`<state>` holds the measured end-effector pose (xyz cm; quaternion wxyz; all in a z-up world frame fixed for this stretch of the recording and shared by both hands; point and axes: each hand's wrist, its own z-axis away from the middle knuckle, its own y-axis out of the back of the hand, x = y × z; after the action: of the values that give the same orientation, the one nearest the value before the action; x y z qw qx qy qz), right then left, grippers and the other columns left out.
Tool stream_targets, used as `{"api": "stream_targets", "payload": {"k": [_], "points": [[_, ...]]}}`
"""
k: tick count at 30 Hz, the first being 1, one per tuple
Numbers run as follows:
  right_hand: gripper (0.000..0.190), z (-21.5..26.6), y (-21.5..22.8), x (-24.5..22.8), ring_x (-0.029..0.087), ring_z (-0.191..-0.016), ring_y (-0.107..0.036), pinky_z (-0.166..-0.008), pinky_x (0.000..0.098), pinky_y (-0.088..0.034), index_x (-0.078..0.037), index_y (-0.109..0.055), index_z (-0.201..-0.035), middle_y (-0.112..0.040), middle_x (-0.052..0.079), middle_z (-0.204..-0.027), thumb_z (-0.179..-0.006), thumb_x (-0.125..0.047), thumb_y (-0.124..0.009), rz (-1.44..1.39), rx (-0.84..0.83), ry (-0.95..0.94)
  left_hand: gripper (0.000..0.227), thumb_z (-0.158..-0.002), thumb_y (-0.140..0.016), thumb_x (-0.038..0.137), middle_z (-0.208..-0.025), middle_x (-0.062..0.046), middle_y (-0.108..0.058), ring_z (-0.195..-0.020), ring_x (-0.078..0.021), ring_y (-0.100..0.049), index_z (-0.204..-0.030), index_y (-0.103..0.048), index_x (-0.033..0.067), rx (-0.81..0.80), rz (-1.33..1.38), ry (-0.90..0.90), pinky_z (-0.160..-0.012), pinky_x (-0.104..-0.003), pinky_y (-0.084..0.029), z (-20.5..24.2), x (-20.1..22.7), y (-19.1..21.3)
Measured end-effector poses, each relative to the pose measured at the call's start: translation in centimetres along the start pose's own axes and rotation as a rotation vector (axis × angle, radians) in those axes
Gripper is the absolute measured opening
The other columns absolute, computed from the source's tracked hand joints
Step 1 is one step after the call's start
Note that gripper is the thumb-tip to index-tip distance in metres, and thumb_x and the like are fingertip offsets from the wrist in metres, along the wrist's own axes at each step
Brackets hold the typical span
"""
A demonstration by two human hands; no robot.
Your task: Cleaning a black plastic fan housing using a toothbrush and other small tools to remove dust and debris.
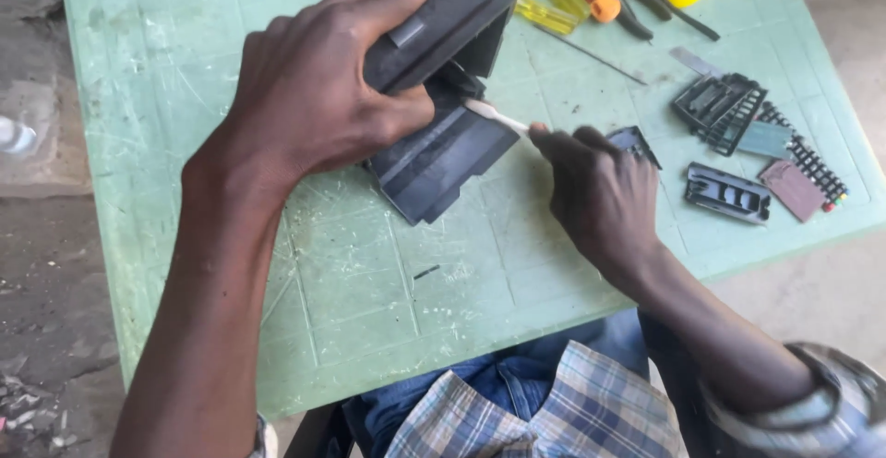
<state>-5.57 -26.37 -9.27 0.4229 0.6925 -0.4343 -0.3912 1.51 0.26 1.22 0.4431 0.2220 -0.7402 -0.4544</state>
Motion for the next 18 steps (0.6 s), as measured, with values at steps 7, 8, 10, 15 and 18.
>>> {"api": "stream_targets", "payload": {"k": [7, 8, 10, 15, 18], "points": [[0.024, -1.6, -0.3, -4.1, 0.023, -0.039, -0.055, -0.034, 0.0442, -0.045, -0.008, -0.063, -0.096, -0.064, 0.006, -0.059, -0.097, 0.005, -0.042, -0.418, -0.157, -0.067, 0.08, -0.08, -0.065, 0.037, -0.159, -0.013, -0.046, -0.132, -0.0409, -0.054, -0.154, -0.051, 0.0102, 0.006, 0.027, -0.006, -0.093, -0.061, -0.044, 0.1, 0.4, -0.3], [0.024, -1.0, 0.5, -4.8, 0.023, -0.039, -0.055, -0.034, 0.0442, -0.045, -0.008, -0.063, -0.096, -0.064, 0.006, -0.059, -0.097, 0.005, -0.042, -0.419, -0.16, -0.064, 0.08, -0.08, -0.065, 0.037, -0.159, -0.013, -0.046, -0.132, -0.0409, -0.054, -0.154, -0.051, 0.0102, 0.006, 0.027, -0.002, -0.093, -0.061, -0.044, 0.1, 0.3, -0.4], [0.026, 0.4, 1.9, -6.1, 0.017, -0.04, -0.053, -0.04, 0.0346, -0.041, -0.004, -0.076, -0.115, -0.07, 0.007, -0.059, -0.094, -0.003, -0.061, -0.608, -0.26, -0.068, 0.078, -0.078, -0.063, 0.034, -0.158, -0.008, -0.048, -0.129, -0.042, -0.057, -0.153, -0.053, 0.0151, 0.06, 0.007, -0.013, -0.086, -0.059, -0.046, 0.2, 0.2, -0.8], [0.02, -0.1, 0.3, -7.0, 0.016, -0.04, -0.054, -0.031, 0.0326, -0.041, -0.004, -0.07, -0.108, -0.067, 0.008, -0.069, -0.104, 0.0, -0.051, -0.383, -0.135, -0.146, 0.074, -0.081, -0.064, 0.034, -0.149, -0.009, -0.059, -0.113, -0.0448, -0.063, -0.151, -0.055, 0.0125, 0.048, 0.014, -0.049, -0.076, -0.059, -0.046, 0.2, 0.5, -0.6], [0.021, -1.1, 0.2, -6.8, 0.017, -0.043, -0.057, -0.033, 0.0354, -0.042, -0.008, -0.068, -0.096, -0.065, 0.005, -0.06, -0.096, 0.002, -0.049, -0.413, -0.189, -0.157, 0.074, -0.082, -0.062, 0.03, -0.144, -0.007, -0.062, -0.105, -0.0392, -0.066, -0.153, -0.052, 0.0147, 0.02, 0.015, -0.054, -0.074, -0.057, -0.048, 0.0, 0.7, 0.1]]}}
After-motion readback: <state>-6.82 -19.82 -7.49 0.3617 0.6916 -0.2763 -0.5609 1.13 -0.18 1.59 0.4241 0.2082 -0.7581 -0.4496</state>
